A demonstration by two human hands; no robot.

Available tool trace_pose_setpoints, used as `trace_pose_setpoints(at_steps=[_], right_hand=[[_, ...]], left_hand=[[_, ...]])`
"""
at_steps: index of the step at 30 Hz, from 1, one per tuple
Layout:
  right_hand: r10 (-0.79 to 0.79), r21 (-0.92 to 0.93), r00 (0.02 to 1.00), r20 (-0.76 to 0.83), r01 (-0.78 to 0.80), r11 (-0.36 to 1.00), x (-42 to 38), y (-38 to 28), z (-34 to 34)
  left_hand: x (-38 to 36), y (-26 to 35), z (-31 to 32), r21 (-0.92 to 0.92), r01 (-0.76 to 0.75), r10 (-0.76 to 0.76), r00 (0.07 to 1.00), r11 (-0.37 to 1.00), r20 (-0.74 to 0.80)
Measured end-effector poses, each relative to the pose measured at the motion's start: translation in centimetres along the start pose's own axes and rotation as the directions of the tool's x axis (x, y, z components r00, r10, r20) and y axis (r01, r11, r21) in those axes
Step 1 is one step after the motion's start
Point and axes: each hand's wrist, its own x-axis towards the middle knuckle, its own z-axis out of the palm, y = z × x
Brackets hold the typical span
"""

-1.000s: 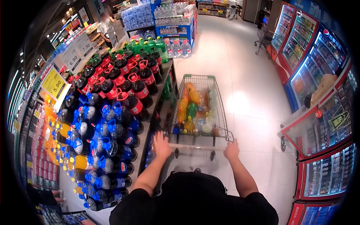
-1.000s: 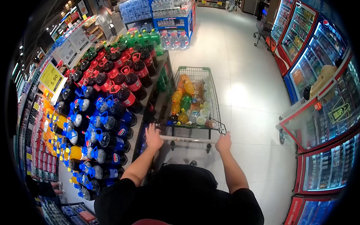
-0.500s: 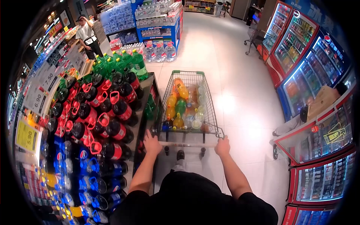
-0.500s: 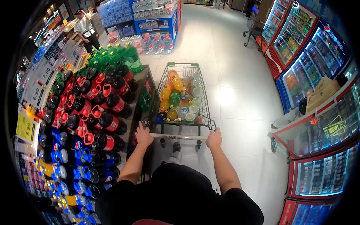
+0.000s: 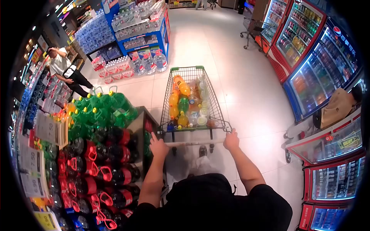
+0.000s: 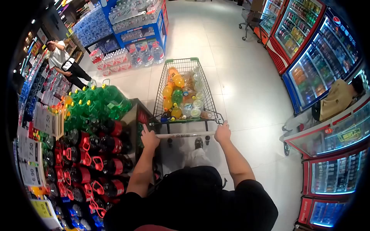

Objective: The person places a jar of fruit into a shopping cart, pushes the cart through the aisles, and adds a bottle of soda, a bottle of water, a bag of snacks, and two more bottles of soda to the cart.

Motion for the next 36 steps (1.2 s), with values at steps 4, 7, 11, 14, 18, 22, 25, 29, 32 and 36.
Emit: trace_pose_setpoints(at_steps=[4, 7, 11, 14, 18, 22, 25, 29, 32, 36], right_hand=[[-0.004, -0.03, 1.0, 0.019, 0.004, 1.0, 7.6, -1.1, -2.7], [-0.011, -0.004, 1.0, -0.001, 0.011, 1.0, 13.2, -1.6, -3.2], [0.005, 0.022, 0.999, -0.032, -0.004, 1.0, 20.7, -2.6, -4.1], [-0.038, 0.028, 0.99, -0.138, 0.042, 0.999, 24.9, -2.9, -5.6], [-0.077, 0.04, 0.992, -0.096, 0.081, 0.996, 31.6, -3.7, -6.6], [-0.036, 0.031, 0.994, -0.108, 0.039, 0.999, 38.8, -5.1, -8.8], [-0.047, 0.033, 0.989, -0.143, 0.052, 0.998, 44.6, -4.7, -9.4], [0.004, 0.066, 0.992, -0.124, 0.004, 0.998, 52.1, -4.7, -11.5], [-0.015, 0.017, 0.985, -0.173, 0.018, 1.0, 56.5, -4.8, -12.4], [0.051, -0.019, 0.992, -0.113, -0.053, 0.998, 63.7, -5.7, -14.7]], left_hand=[[7.2, 2.6, 0.0, -0.021, -0.022, 0.021, 0.997, 1.0, -0.075], [12.8, 4.3, -0.4, -0.026, -0.009, 0.007, 0.999, 1.0, -0.053], [20.9, 5.7, 0.5, -0.02, 0.002, -0.001, 0.998, 1.0, 0.065], [25.4, 7.7, -0.2, 0.01, 0.03, -0.031, 0.993, 0.999, 0.115], [32.0, 9.9, 0.2, 0.041, 0.054, -0.057, 0.994, 0.998, 0.088], [39.5, 12.2, 0.7, 0.015, 0.061, -0.061, 0.997, 0.998, 0.045], [44.5, 14.6, 0.5, 0.014, 0.04, -0.04, 0.999, 0.999, 0.032], [51.3, 17.2, 1.3, 0.028, 0.022, -0.022, 1.0, 0.999, 0.016], [56.1, 19.2, 1.3, 0.042, -0.035, 0.036, 0.999, 0.998, -0.012], [64.1, 21.9, -1.0, 0.005, -0.023, 0.022, 0.985, 1.0, 0.17]])
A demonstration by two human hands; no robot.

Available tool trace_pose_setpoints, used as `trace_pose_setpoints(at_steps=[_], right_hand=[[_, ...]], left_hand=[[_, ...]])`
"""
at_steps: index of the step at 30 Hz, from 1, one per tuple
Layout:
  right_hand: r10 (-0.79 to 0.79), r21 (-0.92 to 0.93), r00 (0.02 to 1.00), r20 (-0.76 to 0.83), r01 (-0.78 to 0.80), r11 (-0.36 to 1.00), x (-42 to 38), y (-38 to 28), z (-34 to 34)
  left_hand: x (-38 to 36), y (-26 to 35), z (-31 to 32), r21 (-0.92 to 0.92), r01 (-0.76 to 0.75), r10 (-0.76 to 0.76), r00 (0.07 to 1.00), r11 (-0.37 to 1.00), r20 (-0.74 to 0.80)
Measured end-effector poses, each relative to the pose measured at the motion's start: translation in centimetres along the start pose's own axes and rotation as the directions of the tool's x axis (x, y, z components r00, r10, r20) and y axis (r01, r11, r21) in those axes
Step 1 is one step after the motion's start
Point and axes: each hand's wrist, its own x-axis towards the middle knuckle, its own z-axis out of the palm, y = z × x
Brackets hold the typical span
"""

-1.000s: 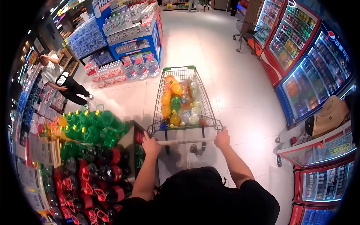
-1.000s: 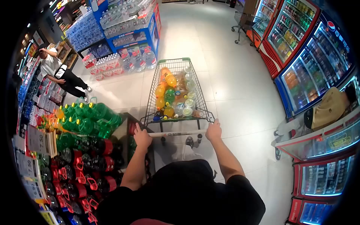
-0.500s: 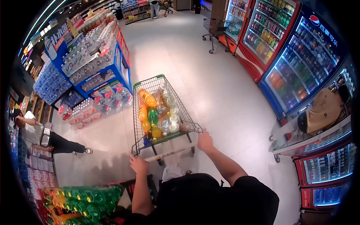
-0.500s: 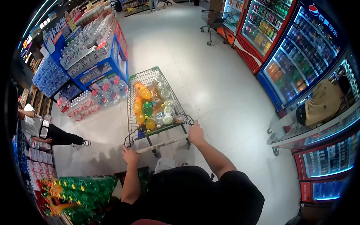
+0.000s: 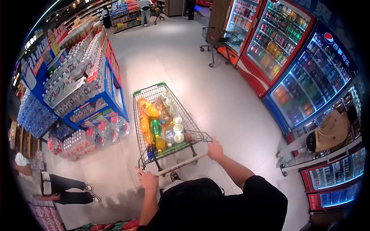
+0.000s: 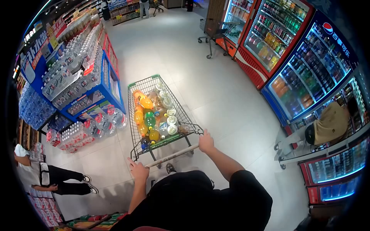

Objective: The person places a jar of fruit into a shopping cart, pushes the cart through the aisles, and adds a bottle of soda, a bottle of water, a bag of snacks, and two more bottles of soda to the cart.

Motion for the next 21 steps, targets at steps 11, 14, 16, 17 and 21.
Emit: trace_pose_setpoints(at_steps=[11, 14, 16, 17, 21], right_hand=[[-0.079, 0.007, 0.997, 0.012, 0.079, 0.997, 20.7, -3.7, -2.7], [-0.074, 0.062, 0.994, 0.077, 0.069, 0.996, 26.5, -5.2, -5.0], [-0.033, 0.109, 0.995, 0.091, 0.023, 0.994, 30.6, -5.7, -5.6], [-0.055, 0.106, 0.992, 0.117, 0.043, 0.993, 32.6, -4.9, -5.1], [-0.1, 0.119, 0.995, 0.009, 0.098, 0.988, 40.9, -6.1, -4.9]], left_hand=[[21.9, 4.1, -4.7, -0.138, 0.146, -0.14, 0.989, 0.98, 0.054], [28.2, 5.7, -5.0, -0.119, 0.117, -0.114, 0.993, 0.986, 0.03], [32.2, 6.7, -5.4, -0.11, 0.139, -0.135, 0.99, 0.984, 0.038], [34.0, 7.4, -5.5, -0.107, 0.125, -0.12, 0.992, 0.986, 0.048], [42.1, 10.8, -10.2, 0.03, 0.191, -0.193, 0.949, 0.981, 0.249]])
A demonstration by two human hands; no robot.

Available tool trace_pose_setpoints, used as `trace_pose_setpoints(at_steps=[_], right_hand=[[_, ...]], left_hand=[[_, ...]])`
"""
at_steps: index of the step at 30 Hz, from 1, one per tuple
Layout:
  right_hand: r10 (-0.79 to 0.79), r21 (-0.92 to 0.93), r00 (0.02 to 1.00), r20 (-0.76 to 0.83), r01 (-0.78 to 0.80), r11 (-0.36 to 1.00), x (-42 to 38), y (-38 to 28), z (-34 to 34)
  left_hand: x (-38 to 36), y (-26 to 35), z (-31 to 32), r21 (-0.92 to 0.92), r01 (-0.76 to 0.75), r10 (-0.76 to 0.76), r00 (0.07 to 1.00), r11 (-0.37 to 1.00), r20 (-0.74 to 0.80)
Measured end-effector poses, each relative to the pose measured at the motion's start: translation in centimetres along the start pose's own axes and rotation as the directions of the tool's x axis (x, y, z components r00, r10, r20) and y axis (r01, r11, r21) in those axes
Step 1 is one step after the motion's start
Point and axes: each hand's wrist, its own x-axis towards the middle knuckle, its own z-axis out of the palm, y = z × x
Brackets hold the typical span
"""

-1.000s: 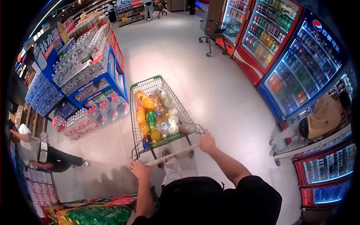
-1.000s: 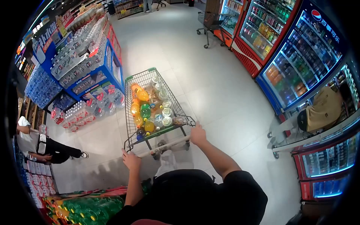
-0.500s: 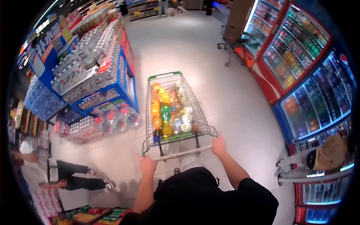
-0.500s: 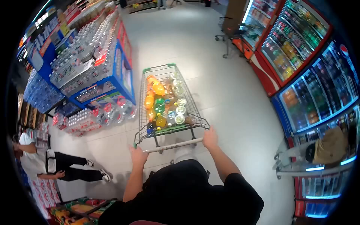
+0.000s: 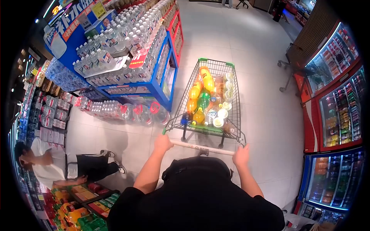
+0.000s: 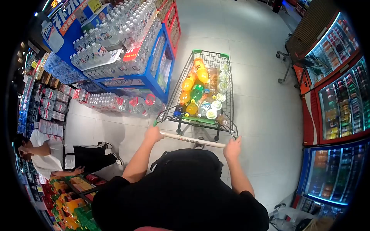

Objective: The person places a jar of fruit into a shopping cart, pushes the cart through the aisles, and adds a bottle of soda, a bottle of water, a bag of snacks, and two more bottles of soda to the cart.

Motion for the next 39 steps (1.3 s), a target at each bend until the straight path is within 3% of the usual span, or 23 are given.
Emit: trace_pose_setpoints(at_steps=[5, 12, 15, 17, 23, 29, 32, 35, 36, 39], right_hand=[[-0.002, -0.072, 0.997, 0.075, 0.007, 0.997, 10.1, -0.5, -2.2], [0.069, -0.03, 0.997, 0.034, -0.068, 0.997, 24.0, -1.8, -2.9], [0.041, -0.054, 0.999, 0.004, -0.04, 0.998, 29.8, -2.1, -2.9], [0.013, -0.079, 1.0, 0.014, -0.012, 0.997, 33.7, -2.4, -3.0], [0.056, -0.129, 0.998, 0.013, -0.054, 0.99, 44.0, -3.9, -2.4], [0.211, -0.146, 0.957, 0.199, -0.184, 0.972, 52.8, -7.8, -6.2], [0.179, -0.131, 0.961, 0.212, -0.153, 0.979, 57.5, -6.8, -4.8], [0.087, -0.119, 0.981, 0.175, -0.067, 0.991, 61.0, -7.7, -5.0], [0.063, -0.108, 0.981, 0.184, -0.044, 0.993, 62.2, -8.4, -5.3], [0.131, -0.131, 0.963, 0.234, -0.102, 0.986, 66.4, -9.1, -5.3]], left_hand=[[8.9, 3.7, -2.1, -0.021, 0.043, -0.043, 0.999, 0.999, -0.021], [19.8, 10.7, -10.5, 0.12, -0.003, -0.013, 0.992, 0.993, 0.129], [24.7, 12.5, -12.4, 0.109, -0.034, 0.023, 0.994, 0.993, 0.106], [27.5, 13.4, -13.3, 0.057, -0.109, 0.109, 0.994, 0.992, 0.012], [37.9, 16.0, -16.6, 0.039, -0.185, 0.188, 0.98, 0.982, -0.069], [45.2, 19.2, -19.7, 0.008, -0.207, 0.207, 0.97, 0.978, -0.127], [48.5, 20.7, -21.0, -0.02, -0.159, 0.154, 0.977, 0.987, -0.148], [51.9, 21.5, -22.1, -0.009, -0.147, 0.144, 0.98, 0.989, -0.137], [53.2, 22.0, -22.8, -0.012, -0.138, 0.136, 0.988, 0.99, -0.072], [56.6, 23.1, -24.7, -0.013, -0.122, 0.122, 0.993, 0.992, 0.007]])
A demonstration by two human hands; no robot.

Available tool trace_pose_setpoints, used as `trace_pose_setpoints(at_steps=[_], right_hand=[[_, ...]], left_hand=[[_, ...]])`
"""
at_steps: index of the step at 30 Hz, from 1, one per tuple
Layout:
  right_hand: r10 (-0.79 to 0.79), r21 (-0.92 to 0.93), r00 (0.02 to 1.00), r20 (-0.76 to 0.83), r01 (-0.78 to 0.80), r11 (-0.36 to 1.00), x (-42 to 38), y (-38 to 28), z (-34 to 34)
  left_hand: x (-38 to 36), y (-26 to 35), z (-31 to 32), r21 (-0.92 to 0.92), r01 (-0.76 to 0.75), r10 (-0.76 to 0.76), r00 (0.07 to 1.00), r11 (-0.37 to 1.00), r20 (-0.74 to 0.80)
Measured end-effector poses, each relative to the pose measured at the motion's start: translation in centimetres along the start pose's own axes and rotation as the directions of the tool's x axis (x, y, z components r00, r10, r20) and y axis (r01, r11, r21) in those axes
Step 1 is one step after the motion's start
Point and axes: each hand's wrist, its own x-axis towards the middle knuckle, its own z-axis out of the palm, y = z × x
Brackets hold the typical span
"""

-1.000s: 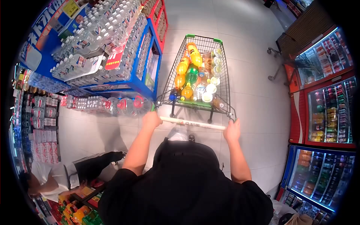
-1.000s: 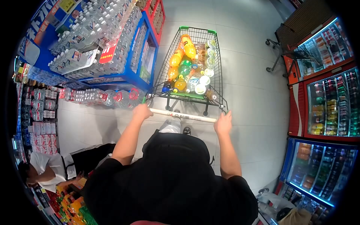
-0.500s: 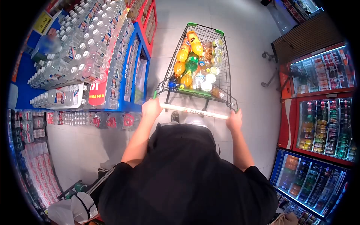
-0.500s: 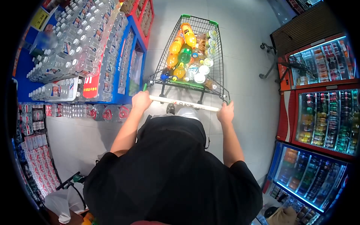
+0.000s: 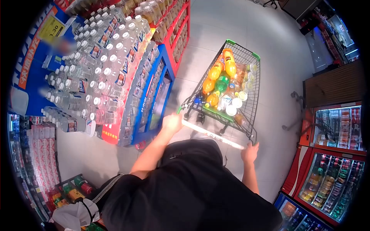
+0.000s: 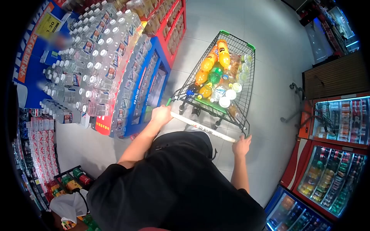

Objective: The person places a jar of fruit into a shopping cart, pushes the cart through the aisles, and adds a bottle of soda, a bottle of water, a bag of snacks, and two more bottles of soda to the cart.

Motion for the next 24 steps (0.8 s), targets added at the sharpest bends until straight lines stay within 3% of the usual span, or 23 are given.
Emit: trace_pose_setpoints(at_steps=[4, 6, 8, 11, 13, 16, 18, 22, 24], right_hand=[[-0.012, 0.006, 1.0, -0.02, 0.012, 1.0, 3.9, -1.0, -0.9], [-0.046, -0.003, 0.999, -0.007, 0.046, 0.999, 7.4, -2.9, -2.4], [-0.01, -0.112, 0.997, 0.076, 0.018, 0.994, 9.5, -3.7, -2.8], [-0.03, -0.12, 0.99, 0.139, 0.046, 0.992, 13.5, -3.1, -2.5], [-0.007, -0.154, 0.976, 0.216, 0.042, 0.987, 15.2, -4.1, -4.3], [0.039, -0.204, 0.977, 0.21, 0.005, 0.979, 17.0, -4.6, -5.3], [-0.03, -0.218, 0.955, 0.294, 0.097, 0.971, 17.1, -5.5, -7.2], [0.088, -0.384, 0.925, 0.371, 0.067, 0.921, 19.7, -8.1, -9.0], [-0.171, -0.164, 0.807, 0.566, 0.313, 0.936, 20.5, -12.9, -14.0]], left_hand=[[4.6, 0.8, -2.3, 0.009, -0.022, 0.021, 0.998, 1.0, 0.062], [6.8, 1.0, -3.4, 0.003, -0.022, 0.022, 1.0, 1.0, -0.001], [8.8, 1.4, -3.8, -0.011, -0.03, 0.03, 0.997, 0.999, -0.064], [11.7, 2.2, -4.7, -0.018, 0.022, -0.023, 0.998, 1.0, -0.065], [13.3, 2.5, -5.3, -0.011, 0.013, -0.013, 0.999, 1.0, -0.04], [14.8, 2.9, -6.2, -0.028, 0.018, -0.018, 1.0, 0.999, 0.018], [15.3, 2.9, -6.5, -0.025, -0.02, 0.021, 1.0, 0.999, 0.019], [15.2, 3.0, -7.3, -0.024, 0.017, -0.016, 0.999, 1.0, 0.045], [14.8, 2.8, -6.9, -0.025, 0.027, -0.025, 0.997, 0.999, 0.079]])
